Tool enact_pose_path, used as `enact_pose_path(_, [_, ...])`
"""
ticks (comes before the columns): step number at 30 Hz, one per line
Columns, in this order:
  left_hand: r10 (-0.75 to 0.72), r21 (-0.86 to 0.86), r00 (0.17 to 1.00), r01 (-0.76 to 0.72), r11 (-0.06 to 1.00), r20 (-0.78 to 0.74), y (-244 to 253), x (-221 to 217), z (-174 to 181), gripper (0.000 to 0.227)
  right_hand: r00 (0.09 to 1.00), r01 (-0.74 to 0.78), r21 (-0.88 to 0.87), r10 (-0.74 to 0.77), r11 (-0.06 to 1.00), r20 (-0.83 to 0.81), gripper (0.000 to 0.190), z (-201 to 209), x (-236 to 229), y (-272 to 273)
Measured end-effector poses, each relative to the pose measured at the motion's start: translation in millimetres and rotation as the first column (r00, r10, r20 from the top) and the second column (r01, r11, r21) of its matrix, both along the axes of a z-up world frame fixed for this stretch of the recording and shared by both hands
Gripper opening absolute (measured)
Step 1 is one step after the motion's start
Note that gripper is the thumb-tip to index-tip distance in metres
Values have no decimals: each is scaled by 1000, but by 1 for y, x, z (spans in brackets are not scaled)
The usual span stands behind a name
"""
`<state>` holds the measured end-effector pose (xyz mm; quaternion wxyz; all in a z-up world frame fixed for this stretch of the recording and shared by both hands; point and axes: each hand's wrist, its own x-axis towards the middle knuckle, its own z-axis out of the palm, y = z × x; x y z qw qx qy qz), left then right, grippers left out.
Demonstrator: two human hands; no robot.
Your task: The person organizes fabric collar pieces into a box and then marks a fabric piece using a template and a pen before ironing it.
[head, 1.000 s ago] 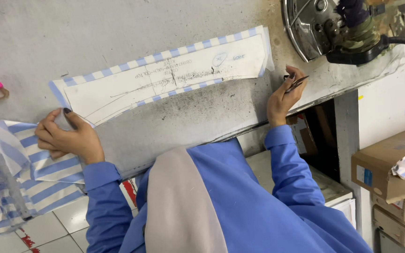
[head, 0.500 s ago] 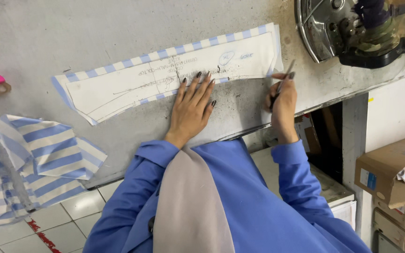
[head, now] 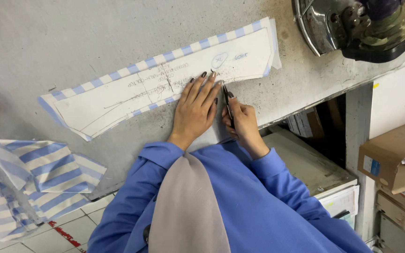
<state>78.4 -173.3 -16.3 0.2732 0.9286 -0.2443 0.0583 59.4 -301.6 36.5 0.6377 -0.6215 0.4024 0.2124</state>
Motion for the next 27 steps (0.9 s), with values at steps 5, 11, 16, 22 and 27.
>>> enact_pose_path(5, [9, -39, 1000, -9, 999, 8, 1, 1, -2, 41, 998, 70, -51, -70, 996, 11, 45, -9, 0, 6])
enact_pose_path(11, [2, -47, 1000, -2, 999, 4, 1, 2, -5, 40, 996, 84, -124, -83, 989, 16, 46, -14, 1, 10])
enact_pose_path(16, [11, -49, 1000, -10, 999, 19, 0, 1, -3, 40, 995, 104, -127, -104, 986, 5, 45, -14, 3, 11])
enact_pose_path(22, [18, -32, 998, -16, 999, 60, -1, 1, -7, 40, 995, 98, -144, -99, 985, 2, 46, -12, 5, 12])
enact_pose_path(27, [16, -35, 998, -14, 999, 63, -1, 1, -6, 41, 993, 114, -144, -115, 983, 0, 45, -10, 7, 14])
